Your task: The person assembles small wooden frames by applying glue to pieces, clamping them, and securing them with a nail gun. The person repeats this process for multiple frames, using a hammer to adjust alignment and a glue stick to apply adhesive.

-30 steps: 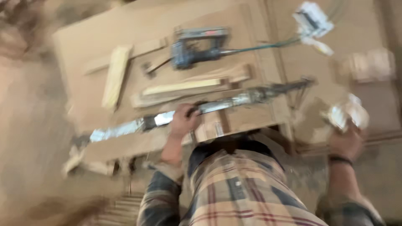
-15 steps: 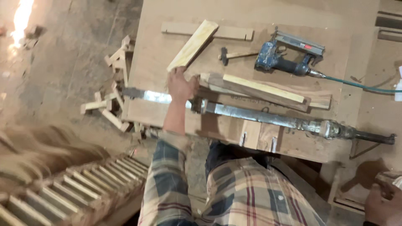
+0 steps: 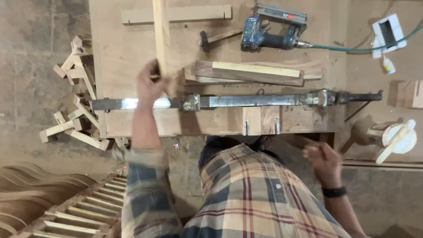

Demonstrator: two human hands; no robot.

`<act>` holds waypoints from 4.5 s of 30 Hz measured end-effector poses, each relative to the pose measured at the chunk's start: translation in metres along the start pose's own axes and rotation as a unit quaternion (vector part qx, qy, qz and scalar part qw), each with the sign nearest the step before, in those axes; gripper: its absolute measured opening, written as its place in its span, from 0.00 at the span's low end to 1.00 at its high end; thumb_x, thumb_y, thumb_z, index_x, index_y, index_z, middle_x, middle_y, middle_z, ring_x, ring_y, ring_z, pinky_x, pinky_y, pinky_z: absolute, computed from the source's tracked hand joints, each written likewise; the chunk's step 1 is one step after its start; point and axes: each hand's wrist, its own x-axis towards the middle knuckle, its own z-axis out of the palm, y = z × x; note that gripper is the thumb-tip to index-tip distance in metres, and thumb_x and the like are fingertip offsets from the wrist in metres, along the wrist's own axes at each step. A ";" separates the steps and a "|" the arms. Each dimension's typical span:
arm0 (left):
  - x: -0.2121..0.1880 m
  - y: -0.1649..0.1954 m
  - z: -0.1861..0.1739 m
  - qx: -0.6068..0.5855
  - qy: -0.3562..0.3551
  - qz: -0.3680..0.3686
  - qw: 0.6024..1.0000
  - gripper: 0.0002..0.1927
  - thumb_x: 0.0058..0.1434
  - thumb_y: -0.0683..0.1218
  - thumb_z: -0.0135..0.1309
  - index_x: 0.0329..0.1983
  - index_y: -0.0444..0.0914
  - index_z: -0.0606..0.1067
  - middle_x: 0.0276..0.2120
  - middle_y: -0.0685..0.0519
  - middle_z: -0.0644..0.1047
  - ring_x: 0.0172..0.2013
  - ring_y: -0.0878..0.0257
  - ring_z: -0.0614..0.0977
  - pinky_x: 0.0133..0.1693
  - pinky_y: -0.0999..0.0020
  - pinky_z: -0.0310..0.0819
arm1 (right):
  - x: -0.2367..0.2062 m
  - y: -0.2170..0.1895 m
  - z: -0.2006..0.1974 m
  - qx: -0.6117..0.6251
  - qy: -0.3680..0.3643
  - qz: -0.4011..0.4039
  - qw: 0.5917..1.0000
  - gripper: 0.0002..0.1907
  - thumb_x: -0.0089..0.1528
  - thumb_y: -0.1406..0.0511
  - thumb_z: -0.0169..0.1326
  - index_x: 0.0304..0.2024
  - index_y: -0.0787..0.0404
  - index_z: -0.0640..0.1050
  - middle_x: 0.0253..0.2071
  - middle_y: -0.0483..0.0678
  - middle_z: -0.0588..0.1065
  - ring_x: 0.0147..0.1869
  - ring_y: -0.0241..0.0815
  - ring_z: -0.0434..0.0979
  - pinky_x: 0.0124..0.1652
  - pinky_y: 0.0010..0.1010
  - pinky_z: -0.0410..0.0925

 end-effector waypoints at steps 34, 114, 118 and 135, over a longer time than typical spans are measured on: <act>-0.219 -0.027 0.211 0.127 -0.098 0.076 0.984 0.15 0.56 0.55 0.55 0.37 0.41 0.80 0.34 0.45 0.81 0.37 0.45 0.83 0.41 0.51 0.77 | 0.042 -0.110 0.114 -0.026 -0.302 -0.188 0.934 0.31 0.57 0.66 0.66 0.60 0.61 0.68 0.50 0.48 0.73 0.52 0.37 0.76 0.50 0.29 0.72; -0.205 0.170 0.120 -0.012 -0.075 0.315 0.946 0.37 0.57 0.55 0.64 0.66 0.32 0.68 0.52 0.42 0.77 0.52 0.44 0.78 0.57 0.52 0.72 | 0.023 -0.339 -0.020 -0.426 -0.167 -0.570 0.683 0.51 0.44 0.48 0.67 0.66 0.61 0.71 0.65 0.58 0.68 0.61 0.60 0.74 0.50 0.44 0.73; -0.206 0.177 0.117 -0.009 -0.055 0.331 0.942 0.39 0.56 0.55 0.64 0.66 0.32 0.67 0.55 0.40 0.76 0.56 0.43 0.78 0.58 0.52 0.71 | 0.023 -0.342 -0.019 -0.430 -0.178 -0.572 0.675 0.49 0.44 0.47 0.67 0.65 0.61 0.72 0.65 0.59 0.68 0.64 0.61 0.73 0.49 0.43 0.73; -0.212 0.178 0.117 -0.011 -0.023 0.317 0.948 0.36 0.59 0.56 0.61 0.65 0.32 0.70 0.53 0.41 0.79 0.52 0.45 0.81 0.56 0.54 0.75 | 0.029 -0.337 -0.012 -0.394 -0.216 -0.556 0.699 0.48 0.48 0.47 0.65 0.65 0.64 0.71 0.65 0.61 0.66 0.66 0.62 0.70 0.55 0.47 0.70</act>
